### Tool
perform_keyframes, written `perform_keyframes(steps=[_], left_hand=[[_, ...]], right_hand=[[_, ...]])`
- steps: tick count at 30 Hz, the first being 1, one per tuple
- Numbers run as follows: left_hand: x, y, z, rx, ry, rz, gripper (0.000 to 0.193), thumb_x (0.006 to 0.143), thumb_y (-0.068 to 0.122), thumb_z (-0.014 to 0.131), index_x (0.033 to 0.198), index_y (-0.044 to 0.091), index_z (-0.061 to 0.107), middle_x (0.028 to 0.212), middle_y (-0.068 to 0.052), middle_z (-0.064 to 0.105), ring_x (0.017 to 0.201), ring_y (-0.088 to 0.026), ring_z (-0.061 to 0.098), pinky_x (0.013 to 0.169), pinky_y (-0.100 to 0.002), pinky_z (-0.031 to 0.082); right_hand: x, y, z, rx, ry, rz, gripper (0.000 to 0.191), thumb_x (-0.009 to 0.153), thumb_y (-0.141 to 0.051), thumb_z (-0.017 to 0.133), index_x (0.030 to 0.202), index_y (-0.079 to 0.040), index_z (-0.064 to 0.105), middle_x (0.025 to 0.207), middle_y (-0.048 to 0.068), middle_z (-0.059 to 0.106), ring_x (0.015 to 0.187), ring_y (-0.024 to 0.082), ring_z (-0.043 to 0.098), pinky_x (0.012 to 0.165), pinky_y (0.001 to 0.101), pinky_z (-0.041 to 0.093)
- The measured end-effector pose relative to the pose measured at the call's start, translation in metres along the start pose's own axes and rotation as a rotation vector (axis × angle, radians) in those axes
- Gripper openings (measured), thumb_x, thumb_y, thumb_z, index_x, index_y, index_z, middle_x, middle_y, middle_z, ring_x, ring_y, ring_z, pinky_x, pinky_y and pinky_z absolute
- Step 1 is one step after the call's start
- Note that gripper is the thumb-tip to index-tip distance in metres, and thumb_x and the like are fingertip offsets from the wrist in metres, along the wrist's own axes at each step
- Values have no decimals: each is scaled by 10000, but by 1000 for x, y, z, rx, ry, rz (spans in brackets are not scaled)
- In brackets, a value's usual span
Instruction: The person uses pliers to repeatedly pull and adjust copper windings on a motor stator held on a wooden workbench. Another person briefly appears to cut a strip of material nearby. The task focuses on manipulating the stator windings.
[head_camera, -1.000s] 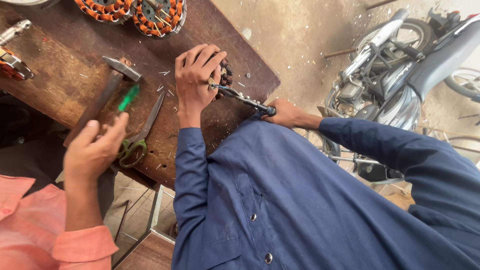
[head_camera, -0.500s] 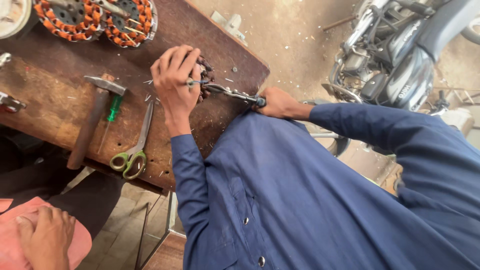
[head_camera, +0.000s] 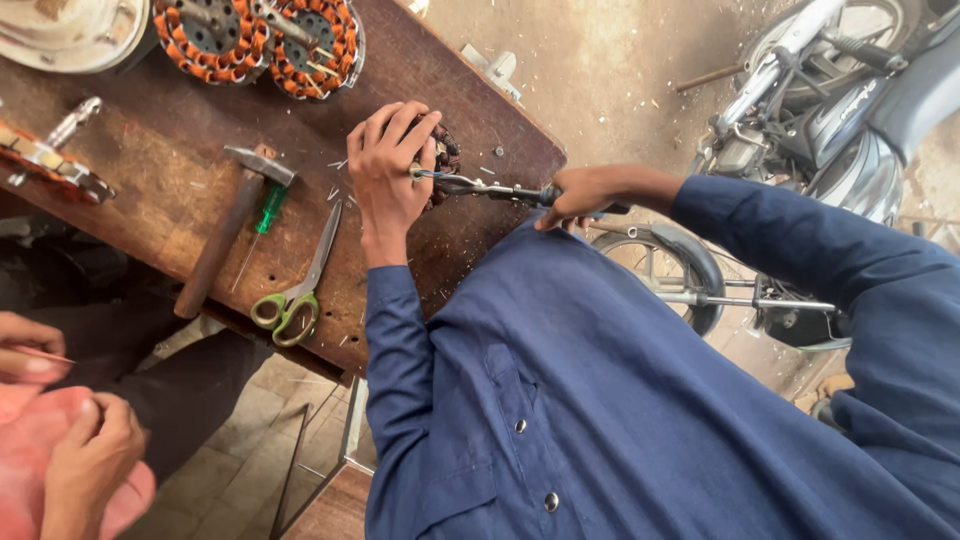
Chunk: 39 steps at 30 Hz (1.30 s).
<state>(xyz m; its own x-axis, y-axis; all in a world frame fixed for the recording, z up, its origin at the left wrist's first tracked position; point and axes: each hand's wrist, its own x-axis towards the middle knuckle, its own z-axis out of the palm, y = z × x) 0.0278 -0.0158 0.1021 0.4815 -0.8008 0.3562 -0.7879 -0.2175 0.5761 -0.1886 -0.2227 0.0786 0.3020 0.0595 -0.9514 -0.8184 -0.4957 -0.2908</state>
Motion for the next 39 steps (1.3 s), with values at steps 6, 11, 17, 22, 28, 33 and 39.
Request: perform_keyframes(steps=[6, 11, 17, 22, 28, 33, 39], left_hand=[[-3, 4, -6, 34, 35, -23, 256, 961, 166, 649, 1193, 143, 753, 1258, 3, 687, 1232, -230, 590, 1066, -438, 415], [-3, 4, -11, 33, 33, -40, 259, 977, 176, 642, 1212, 143, 747, 1274, -4, 681, 1248, -235, 586, 1080, -439, 415], [2, 8, -16, 30, 19, -41, 273, 992, 188, 638, 1244, 152, 736, 1301, -1, 679, 1253, -238, 572, 1088, -444, 398], [5, 11, -13, 23, 8, -23, 284, 1007, 194, 630, 1270, 151, 729, 1306, 2, 674, 1256, -240, 571, 1094, -441, 395], [10, 9, -5, -18, 8, -52, 255, 1010, 197, 627, 1237, 181, 741, 1291, 17, 683, 1244, -224, 577, 1093, -437, 403], [15, -1, -2, -67, -31, -32, 258, 1008, 191, 625, 1228, 149, 753, 1289, 4, 696, 1242, -235, 594, 1072, -422, 416], [17, -11, 4, -103, -78, 13, 265, 998, 188, 663, 1249, 151, 740, 1341, 4, 689, 1281, -239, 612, 1118, -410, 441]], right_hand=[[-10, -15, 14, -193, 220, -15, 576, 843, -519, 733, 897, 52, 785, 822, 204, 762, 771, 311, 737, 720, 455, 543], [-7, -11, 41, -148, 491, -93, 393, 808, -386, 735, 883, 0, 751, 782, 225, 703, 767, 382, 710, 703, 498, 540], [-2, 1, 54, -42, 568, -251, 358, 789, -402, 741, 862, -51, 734, 741, 195, 709, 718, 382, 702, 683, 492, 531], [-8, 6, 56, -70, 627, -272, 365, 803, -415, 740, 825, -51, 715, 694, 186, 672, 680, 387, 669, 658, 502, 505], [-18, 20, 49, -112, 639, -315, 257, 783, -336, 692, 852, -88, 701, 663, 172, 648, 626, 380, 653, 639, 494, 491], [-35, 34, 42, -307, 777, -586, 293, 757, -262, 706, 943, -46, 641, 817, 178, 686, 816, 411, 665, 702, 494, 495], [-34, 15, 40, -20, 608, -266, 455, 805, -448, 745, 947, -18, 699, 800, 233, 701, 784, 419, 690, 713, 501, 516]])
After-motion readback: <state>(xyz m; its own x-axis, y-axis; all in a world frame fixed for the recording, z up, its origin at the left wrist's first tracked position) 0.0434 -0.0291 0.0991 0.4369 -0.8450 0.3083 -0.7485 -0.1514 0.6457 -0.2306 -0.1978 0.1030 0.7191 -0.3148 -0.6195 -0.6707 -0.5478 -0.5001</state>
